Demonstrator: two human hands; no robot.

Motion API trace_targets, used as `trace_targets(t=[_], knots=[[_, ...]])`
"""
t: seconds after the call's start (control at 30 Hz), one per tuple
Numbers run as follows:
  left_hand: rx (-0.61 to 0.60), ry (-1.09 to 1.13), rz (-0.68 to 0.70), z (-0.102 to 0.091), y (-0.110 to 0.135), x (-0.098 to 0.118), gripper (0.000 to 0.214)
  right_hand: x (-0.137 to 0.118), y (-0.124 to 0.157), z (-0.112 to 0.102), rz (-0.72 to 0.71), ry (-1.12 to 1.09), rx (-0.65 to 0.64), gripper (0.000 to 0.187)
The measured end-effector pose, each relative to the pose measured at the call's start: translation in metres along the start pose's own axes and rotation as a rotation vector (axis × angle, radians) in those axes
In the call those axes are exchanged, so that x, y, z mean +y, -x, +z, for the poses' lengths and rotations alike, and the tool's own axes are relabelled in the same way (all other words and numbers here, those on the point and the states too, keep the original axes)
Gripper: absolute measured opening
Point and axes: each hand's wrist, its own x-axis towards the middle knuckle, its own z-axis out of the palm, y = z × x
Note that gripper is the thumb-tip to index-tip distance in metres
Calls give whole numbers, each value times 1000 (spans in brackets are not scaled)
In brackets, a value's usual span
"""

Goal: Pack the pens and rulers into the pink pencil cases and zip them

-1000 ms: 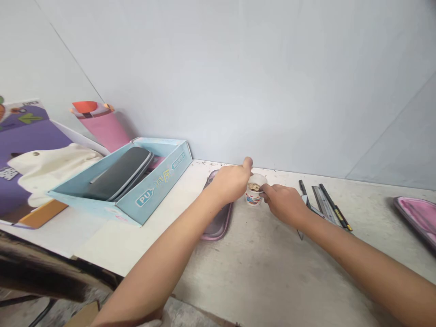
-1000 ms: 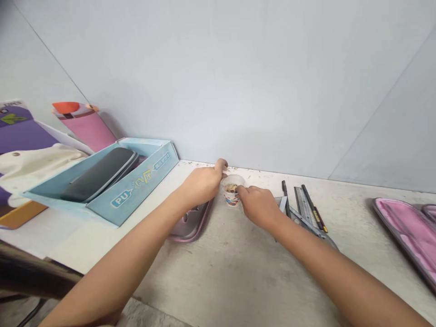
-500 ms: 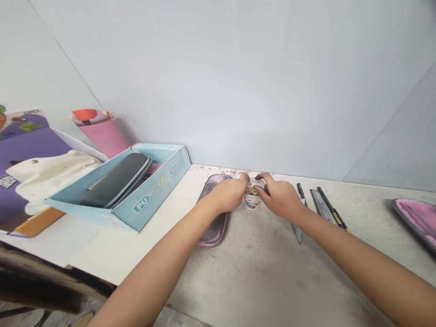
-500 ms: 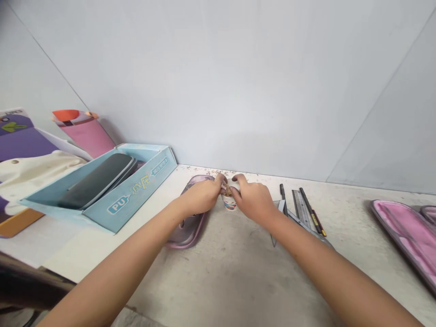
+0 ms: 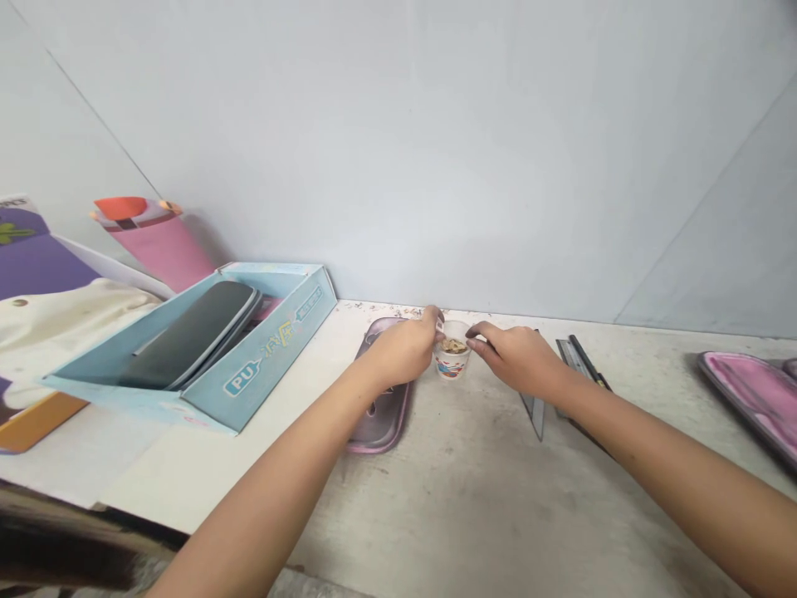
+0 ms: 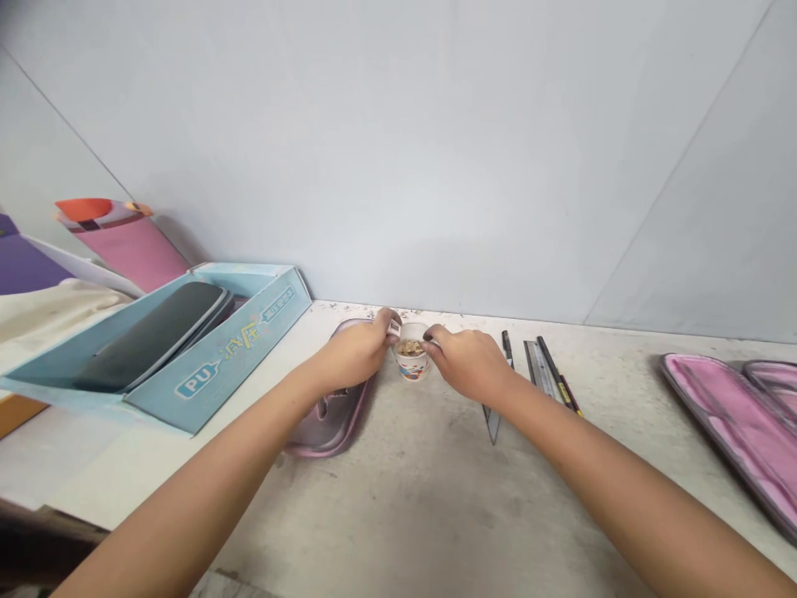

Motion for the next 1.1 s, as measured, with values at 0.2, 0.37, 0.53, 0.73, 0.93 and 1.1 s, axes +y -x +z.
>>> trace_targets(t=[0.2, 0.37, 0.53, 0.73, 0.93, 1.1], knots=[[-18, -112, -28, 5, -3, 2, 30, 2, 3, 9, -124, 53, -25, 28], [235, 124, -104, -9, 0, -5, 28, 13, -22, -5, -30, 47, 62, 30], [265, 388, -187, -18, 6, -8, 29, 19, -52, -9, 129, 51, 231, 34], [170, 453, -197, -14, 15, 5, 29, 18, -60, 13, 77, 47, 8, 32], [117, 685, -166, -5, -5, 31, 25, 38, -30, -11, -13, -157, 148, 32], [57, 877, -35, 11, -50, 89, 20, 79, 21, -37, -168, -426, 192, 31]])
